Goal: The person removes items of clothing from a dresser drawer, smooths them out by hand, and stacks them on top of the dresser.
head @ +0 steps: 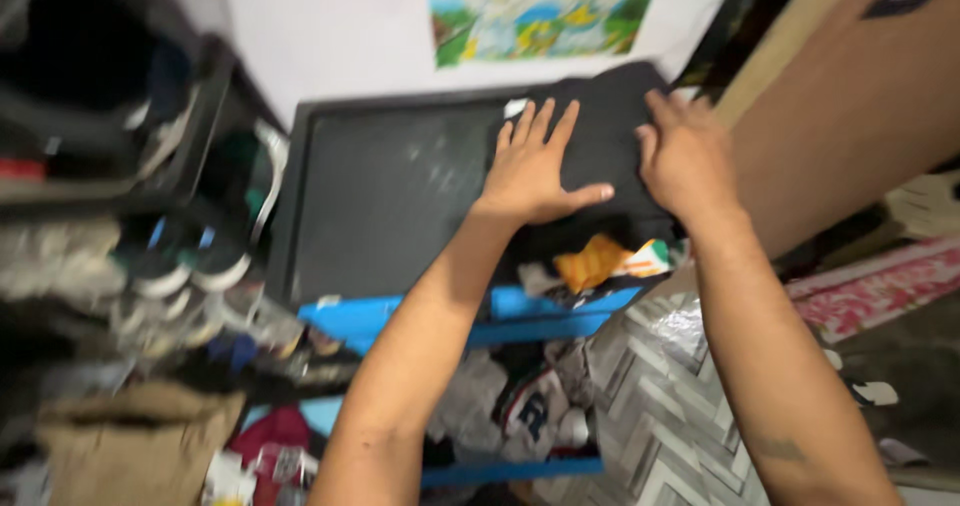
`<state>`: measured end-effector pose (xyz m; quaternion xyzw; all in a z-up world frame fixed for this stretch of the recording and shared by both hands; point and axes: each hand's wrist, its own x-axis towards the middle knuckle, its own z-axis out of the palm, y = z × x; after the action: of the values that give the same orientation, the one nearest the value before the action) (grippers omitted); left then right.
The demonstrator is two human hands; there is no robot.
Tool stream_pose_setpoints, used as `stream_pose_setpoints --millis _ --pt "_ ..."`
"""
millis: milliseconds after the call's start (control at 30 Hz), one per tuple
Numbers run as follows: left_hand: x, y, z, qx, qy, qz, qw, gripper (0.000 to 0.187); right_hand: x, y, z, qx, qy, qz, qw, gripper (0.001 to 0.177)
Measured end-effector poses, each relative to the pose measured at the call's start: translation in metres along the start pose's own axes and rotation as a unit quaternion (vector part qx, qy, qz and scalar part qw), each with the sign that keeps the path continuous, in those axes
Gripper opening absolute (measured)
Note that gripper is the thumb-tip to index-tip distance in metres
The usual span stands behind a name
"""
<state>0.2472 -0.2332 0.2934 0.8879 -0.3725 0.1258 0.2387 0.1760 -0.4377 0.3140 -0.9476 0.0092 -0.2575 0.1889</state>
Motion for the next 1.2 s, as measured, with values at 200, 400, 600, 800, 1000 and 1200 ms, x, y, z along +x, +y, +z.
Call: stream_pose_setpoints --millis 200,400,600,800,1000,1200 --pt "-0.114 -0.008 -0.024 -0.065 0.214 0.054 0.973 0.082 -0.069 -0.090 0.002 -0.079 0.146 -0.177 0.970 0.045" --pt "-0.254 -0.022 0.001 -0.126 0.285 -0.018 0.950 0.027 -0.180 -0.155 0.086 0.272 -0.040 -0.247 0.929 0.025" --pt "-0.399 -0.063 0.121 -0.176 0.211 -0.300 0.914 0.018 -0.290 -0.123 0.273 0.347 -0.236 -0.086 0.904 0.018" --pt "-0.488 -0.107 0.267 -0.143 0.065 -0.424 0.892 0.028 -0.388 -0.021 0.449 0.171 -0.373 -0.125 0.903 0.036" --pt "-0.504 -0.132 0.387 -0.120 0.007 -0.451 0.885 0.051 -0.424 0.023 0.509 0.118 -0.460 0.016 0.880 0.089" --pt "-0.483 -0.140 0.418 -0.073 -0.021 -0.481 0.873 0.076 -0.423 0.036 0.533 0.051 -0.435 0.066 0.897 0.071"
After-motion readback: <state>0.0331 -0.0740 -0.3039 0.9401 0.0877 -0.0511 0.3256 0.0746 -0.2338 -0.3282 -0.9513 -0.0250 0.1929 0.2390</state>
